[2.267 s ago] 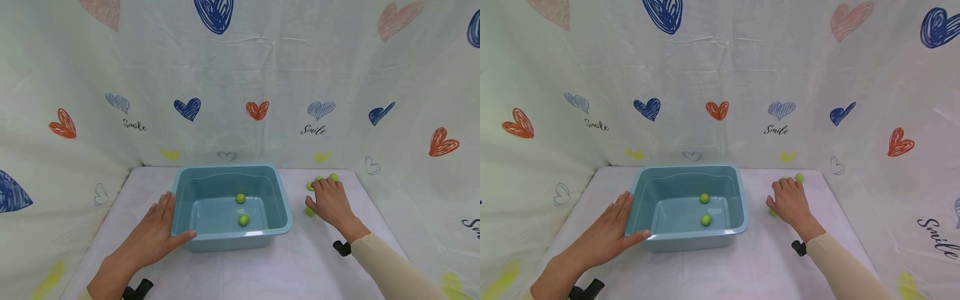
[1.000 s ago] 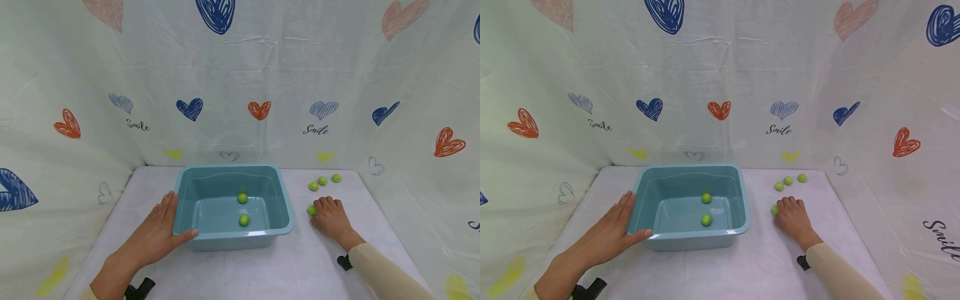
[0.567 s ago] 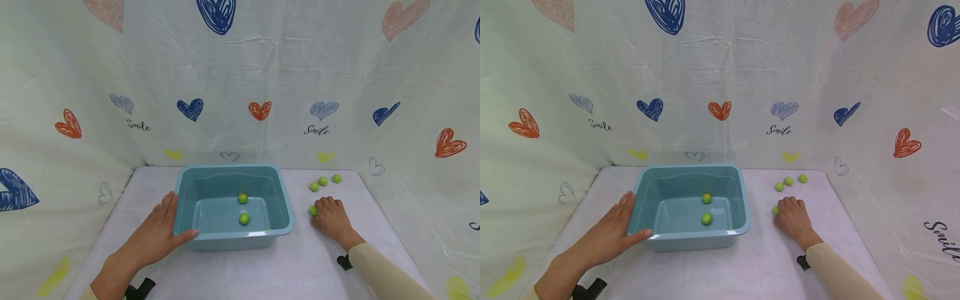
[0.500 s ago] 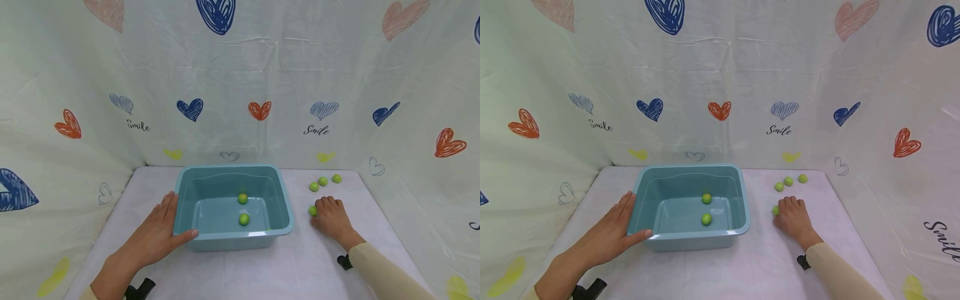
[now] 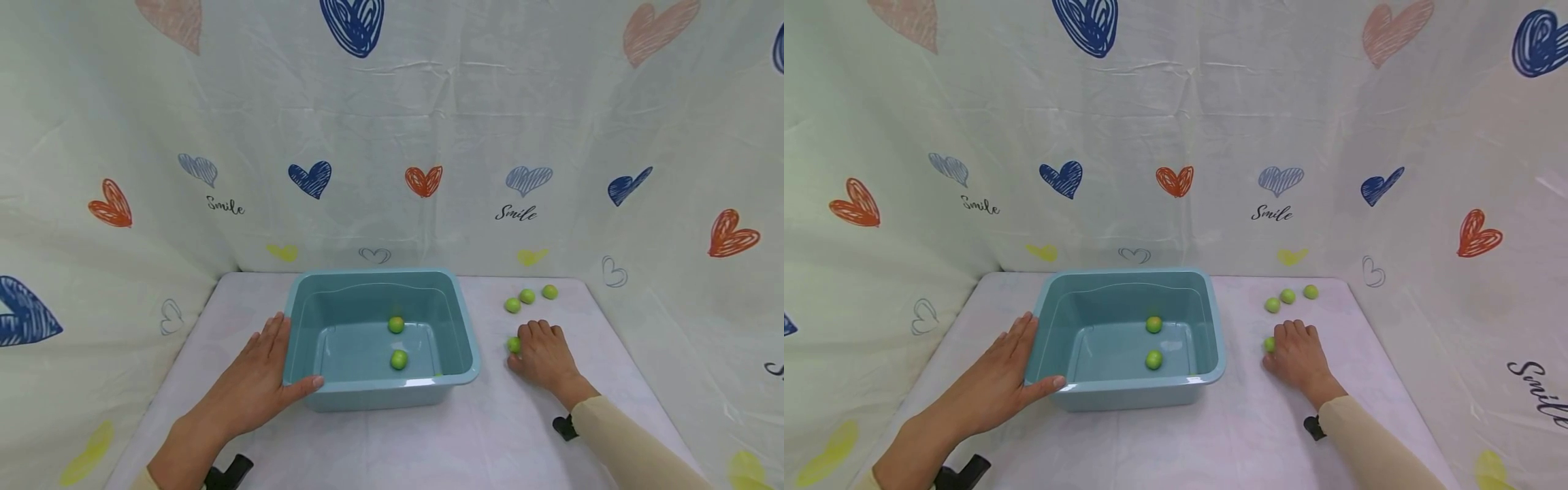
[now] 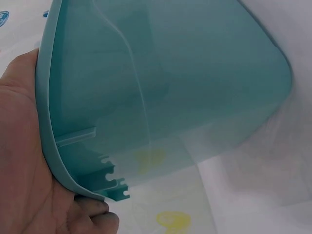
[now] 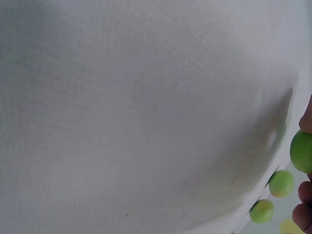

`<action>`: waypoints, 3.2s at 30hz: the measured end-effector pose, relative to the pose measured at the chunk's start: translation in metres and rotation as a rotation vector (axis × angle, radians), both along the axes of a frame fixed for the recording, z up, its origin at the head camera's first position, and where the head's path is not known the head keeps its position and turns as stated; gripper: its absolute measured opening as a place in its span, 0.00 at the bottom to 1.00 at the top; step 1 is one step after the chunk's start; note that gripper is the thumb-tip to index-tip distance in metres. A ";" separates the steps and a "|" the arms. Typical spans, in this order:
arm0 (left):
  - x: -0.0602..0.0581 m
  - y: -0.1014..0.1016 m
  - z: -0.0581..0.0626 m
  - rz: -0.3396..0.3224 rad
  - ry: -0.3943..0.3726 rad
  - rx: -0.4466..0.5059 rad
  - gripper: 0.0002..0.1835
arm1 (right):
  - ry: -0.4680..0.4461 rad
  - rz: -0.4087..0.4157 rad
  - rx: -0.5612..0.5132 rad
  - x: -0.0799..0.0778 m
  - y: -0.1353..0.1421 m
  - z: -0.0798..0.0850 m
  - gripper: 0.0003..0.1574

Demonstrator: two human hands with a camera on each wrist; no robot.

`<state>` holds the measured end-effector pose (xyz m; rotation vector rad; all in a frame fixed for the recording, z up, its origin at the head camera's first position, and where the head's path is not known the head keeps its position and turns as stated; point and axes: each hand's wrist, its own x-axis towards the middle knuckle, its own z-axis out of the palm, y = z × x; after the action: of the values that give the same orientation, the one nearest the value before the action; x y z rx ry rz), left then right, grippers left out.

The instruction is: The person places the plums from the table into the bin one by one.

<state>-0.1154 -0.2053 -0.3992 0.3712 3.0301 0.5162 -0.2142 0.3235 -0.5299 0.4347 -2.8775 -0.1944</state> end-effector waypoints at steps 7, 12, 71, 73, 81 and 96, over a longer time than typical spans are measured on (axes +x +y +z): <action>0.000 -0.001 0.000 -0.005 -0.003 0.009 0.68 | 0.004 -0.011 0.004 -0.002 0.002 0.003 0.28; 0.000 -0.001 0.000 -0.005 -0.007 0.012 0.68 | 0.010 -0.014 -0.004 -0.002 0.003 0.007 0.27; -0.001 0.001 -0.002 0.008 -0.007 0.013 0.68 | 0.162 0.484 -0.154 -0.002 -0.176 0.116 0.18; -0.001 0.001 -0.002 0.009 -0.006 0.015 0.68 | 0.162 0.488 -0.149 -0.002 -0.177 0.114 0.18; 0.000 0.000 -0.003 0.001 0.003 0.024 0.68 | 0.166 0.496 -0.111 -0.002 -0.179 0.113 0.19; 0.000 0.000 -0.004 0.007 -0.001 0.022 0.68 | 0.181 0.505 -0.052 -0.003 -0.180 0.111 0.20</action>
<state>-0.1154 -0.2055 -0.4027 0.3614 3.0279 0.5505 -0.2170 0.1437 -0.4190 1.0484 -2.4936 -0.0662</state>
